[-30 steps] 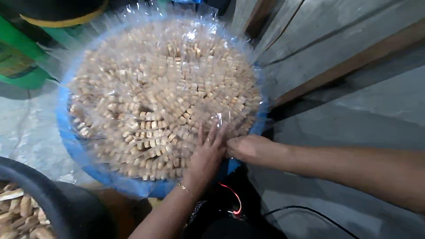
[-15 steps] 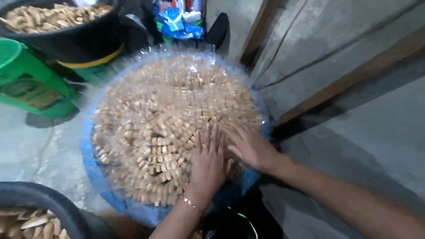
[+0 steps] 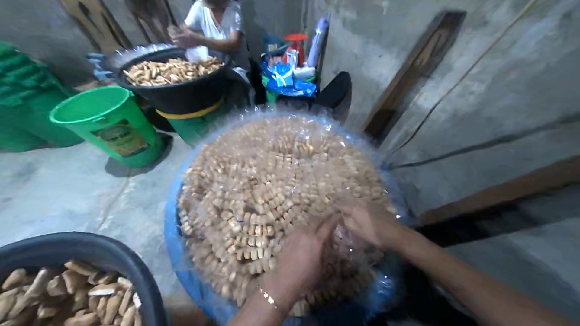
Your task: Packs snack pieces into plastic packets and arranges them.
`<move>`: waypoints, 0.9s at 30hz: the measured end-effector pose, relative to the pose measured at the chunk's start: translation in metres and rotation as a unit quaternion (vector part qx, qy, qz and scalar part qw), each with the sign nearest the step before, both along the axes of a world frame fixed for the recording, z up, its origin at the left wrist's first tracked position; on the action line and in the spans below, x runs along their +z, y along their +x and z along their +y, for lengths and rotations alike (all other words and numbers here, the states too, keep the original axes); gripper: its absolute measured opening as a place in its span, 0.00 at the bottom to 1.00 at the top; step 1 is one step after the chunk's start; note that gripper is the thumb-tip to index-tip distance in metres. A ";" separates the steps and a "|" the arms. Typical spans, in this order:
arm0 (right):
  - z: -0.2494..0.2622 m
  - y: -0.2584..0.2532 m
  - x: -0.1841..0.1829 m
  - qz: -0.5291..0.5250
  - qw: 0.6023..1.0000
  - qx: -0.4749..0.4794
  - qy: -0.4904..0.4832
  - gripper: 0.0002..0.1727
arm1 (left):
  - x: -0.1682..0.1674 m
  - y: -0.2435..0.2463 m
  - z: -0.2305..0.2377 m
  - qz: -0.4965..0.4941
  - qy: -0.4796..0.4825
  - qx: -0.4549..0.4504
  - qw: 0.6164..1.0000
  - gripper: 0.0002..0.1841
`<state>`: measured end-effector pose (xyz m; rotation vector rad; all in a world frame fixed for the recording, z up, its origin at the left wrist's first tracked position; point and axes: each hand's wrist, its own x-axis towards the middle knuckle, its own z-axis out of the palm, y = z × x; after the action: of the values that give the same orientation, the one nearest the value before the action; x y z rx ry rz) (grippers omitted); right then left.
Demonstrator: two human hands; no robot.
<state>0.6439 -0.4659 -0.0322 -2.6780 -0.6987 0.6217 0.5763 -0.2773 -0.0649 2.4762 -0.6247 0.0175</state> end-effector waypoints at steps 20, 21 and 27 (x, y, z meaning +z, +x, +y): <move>0.122 0.186 -0.085 0.030 0.988 0.093 -0.121 0.38 | -0.061 0.056 0.063 0.200 0.200 0.142 0.949 0.41; 0.124 0.186 -0.077 0.046 0.984 0.097 -0.141 0.36 | -0.055 0.054 0.063 0.225 0.178 0.141 0.948 0.42; 0.192 0.138 -0.001 -0.130 0.989 0.060 -0.041 0.23 | 0.012 -0.008 0.052 0.145 0.080 0.146 0.975 0.40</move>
<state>0.7820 -0.2742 -0.0331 -2.8402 -0.9273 0.3381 0.5682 -0.2256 -0.0530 2.6356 -0.1394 -0.2856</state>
